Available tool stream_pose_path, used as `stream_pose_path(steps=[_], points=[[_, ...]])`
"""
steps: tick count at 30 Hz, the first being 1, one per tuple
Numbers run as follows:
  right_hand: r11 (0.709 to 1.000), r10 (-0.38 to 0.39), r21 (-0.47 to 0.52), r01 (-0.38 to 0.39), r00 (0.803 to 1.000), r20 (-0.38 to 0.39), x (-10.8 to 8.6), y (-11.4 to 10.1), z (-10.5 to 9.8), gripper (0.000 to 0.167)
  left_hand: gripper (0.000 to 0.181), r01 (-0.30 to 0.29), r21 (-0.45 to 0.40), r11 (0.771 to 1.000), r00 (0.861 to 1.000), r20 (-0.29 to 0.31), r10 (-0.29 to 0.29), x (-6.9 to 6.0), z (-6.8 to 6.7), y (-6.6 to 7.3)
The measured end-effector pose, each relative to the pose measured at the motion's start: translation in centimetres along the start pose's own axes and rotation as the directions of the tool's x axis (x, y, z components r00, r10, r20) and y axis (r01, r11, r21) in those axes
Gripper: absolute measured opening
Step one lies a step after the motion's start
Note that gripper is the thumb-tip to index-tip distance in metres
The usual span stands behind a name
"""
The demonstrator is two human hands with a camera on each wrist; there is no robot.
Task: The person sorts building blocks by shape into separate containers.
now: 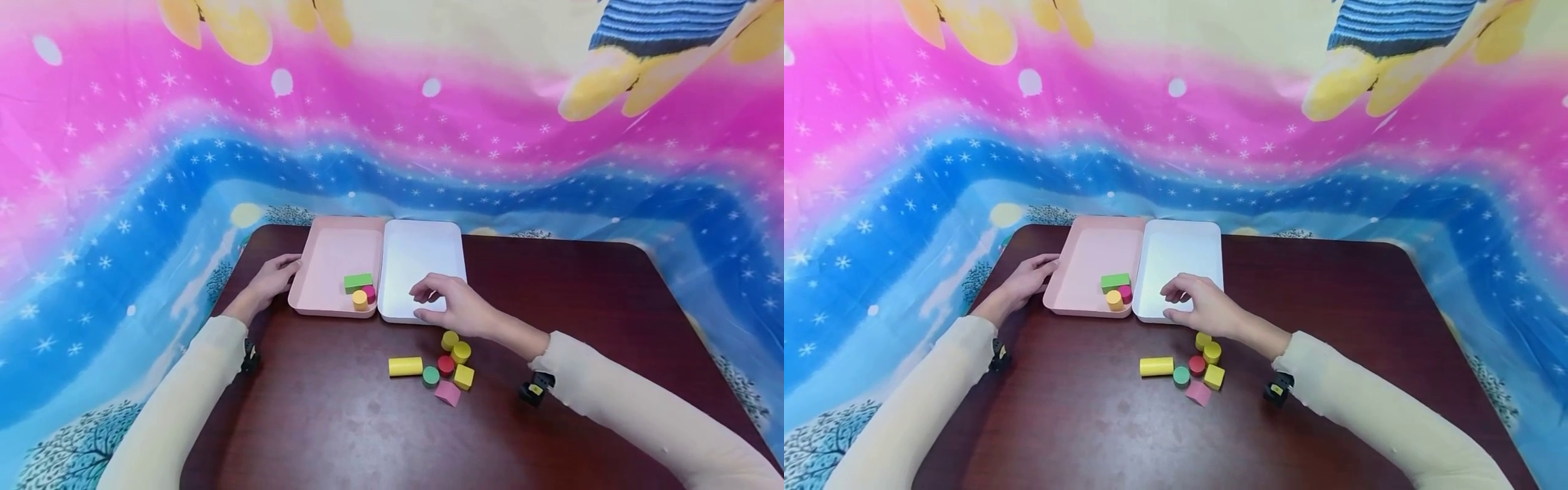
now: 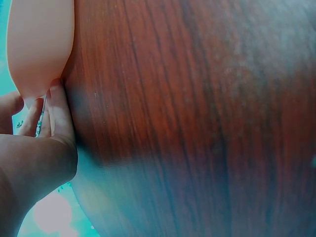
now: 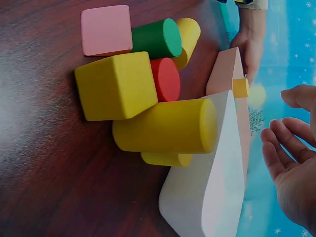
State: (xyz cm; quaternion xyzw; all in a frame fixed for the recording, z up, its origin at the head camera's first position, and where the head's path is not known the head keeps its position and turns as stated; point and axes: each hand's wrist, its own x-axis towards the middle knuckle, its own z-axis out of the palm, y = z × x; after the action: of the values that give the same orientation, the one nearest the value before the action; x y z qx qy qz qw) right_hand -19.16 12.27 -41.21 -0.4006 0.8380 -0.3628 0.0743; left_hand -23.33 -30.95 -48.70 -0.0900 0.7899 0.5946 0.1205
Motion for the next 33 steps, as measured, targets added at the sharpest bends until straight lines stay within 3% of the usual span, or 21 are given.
stream_pose_path(steps=[15, 33], points=[[1.000, 0.001, 0.000, -0.001, 1.000, 0.003, -1.3, 0.6, 0.0, 0.034, 0.057, 0.010, -0.004, 1.000, 1.000, -0.001, -0.010, -0.3, 0.2, 0.0], [0.999, -0.015, 0.046, 0.013, 0.999, 0.036, -3.3, -0.3, 0.8, 0.032, 0.056, 0.011, 0.015, 1.000, 1.000, -0.015, -0.011, 0.2, 0.1, -0.1]])
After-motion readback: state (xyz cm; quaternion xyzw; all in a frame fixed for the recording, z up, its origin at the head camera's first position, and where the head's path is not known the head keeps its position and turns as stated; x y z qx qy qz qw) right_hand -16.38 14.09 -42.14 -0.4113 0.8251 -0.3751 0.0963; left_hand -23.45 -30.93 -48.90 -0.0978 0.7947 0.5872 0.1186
